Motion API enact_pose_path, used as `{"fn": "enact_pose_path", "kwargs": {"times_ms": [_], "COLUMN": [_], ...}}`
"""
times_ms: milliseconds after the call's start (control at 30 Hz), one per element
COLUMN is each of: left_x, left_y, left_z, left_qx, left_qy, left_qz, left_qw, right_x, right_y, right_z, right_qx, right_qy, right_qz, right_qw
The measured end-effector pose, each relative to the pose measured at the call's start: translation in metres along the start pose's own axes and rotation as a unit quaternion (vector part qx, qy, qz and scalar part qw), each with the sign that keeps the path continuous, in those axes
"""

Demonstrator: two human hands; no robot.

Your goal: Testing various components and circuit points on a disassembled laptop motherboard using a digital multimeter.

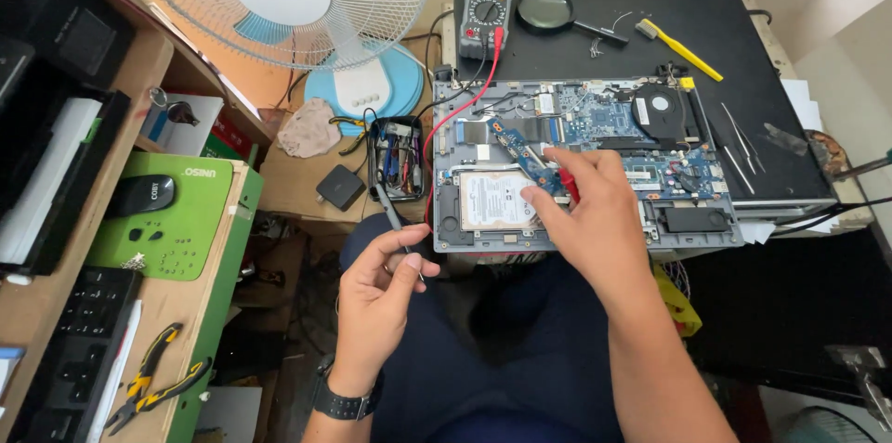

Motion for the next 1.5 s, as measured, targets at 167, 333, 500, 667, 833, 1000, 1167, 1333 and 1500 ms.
{"fn": "enact_pose_path", "kwargs": {"times_ms": [167, 333, 500, 667, 833, 1000, 1167, 1333, 1500], "left_x": [-0.002, -0.006, -0.009, -0.022, -0.027, -0.026, -0.031, -0.033, -0.031], "left_y": [0.001, 0.003, 0.004, 0.005, 0.006, 0.010, 0.013, 0.013, 0.009], "left_z": [-0.005, -0.010, -0.015, -0.017, -0.014, -0.012, -0.009, -0.005, -0.002], "left_qx": [-0.001, -0.005, -0.004, -0.008, -0.021, -0.008, -0.004, -0.002, -0.026], "left_qy": [0.032, 0.040, 0.040, -0.004, 0.006, 0.035, 0.030, 0.029, 0.004], "left_qz": [-0.012, -0.014, -0.020, 0.005, 0.009, -0.014, -0.013, -0.013, -0.011], "left_qw": [0.999, 0.999, 0.999, 1.000, 1.000, 0.999, 0.999, 0.999, 1.000], "right_x": [0.005, 0.004, 0.002, 0.006, 0.009, 0.013, 0.010, 0.009, 0.011], "right_y": [0.004, 0.013, 0.022, 0.019, 0.011, 0.006, 0.006, 0.003, 0.000], "right_z": [0.006, 0.020, 0.036, 0.043, 0.043, 0.044, 0.046, 0.048, 0.051], "right_qx": [0.012, 0.052, 0.069, 0.066, 0.072, 0.078, 0.079, 0.084, 0.114], "right_qy": [0.009, 0.042, 0.033, 0.030, 0.033, 0.045, 0.049, 0.065, 0.111], "right_qz": [-0.027, -0.070, -0.100, -0.114, -0.125, -0.107, -0.099, -0.100, -0.097], "right_qw": [1.000, 0.995, 0.992, 0.991, 0.989, 0.990, 0.991, 0.989, 0.982]}}
Point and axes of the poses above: each hand's wrist, its own z-axis away from the middle knuckle, its own y-axis out of the back of the hand, x = y × z, the point moved 3 cm from there along -z, towards the middle knuckle, and after that the axes turned 2 degrees about x, right-handed, at the moved point
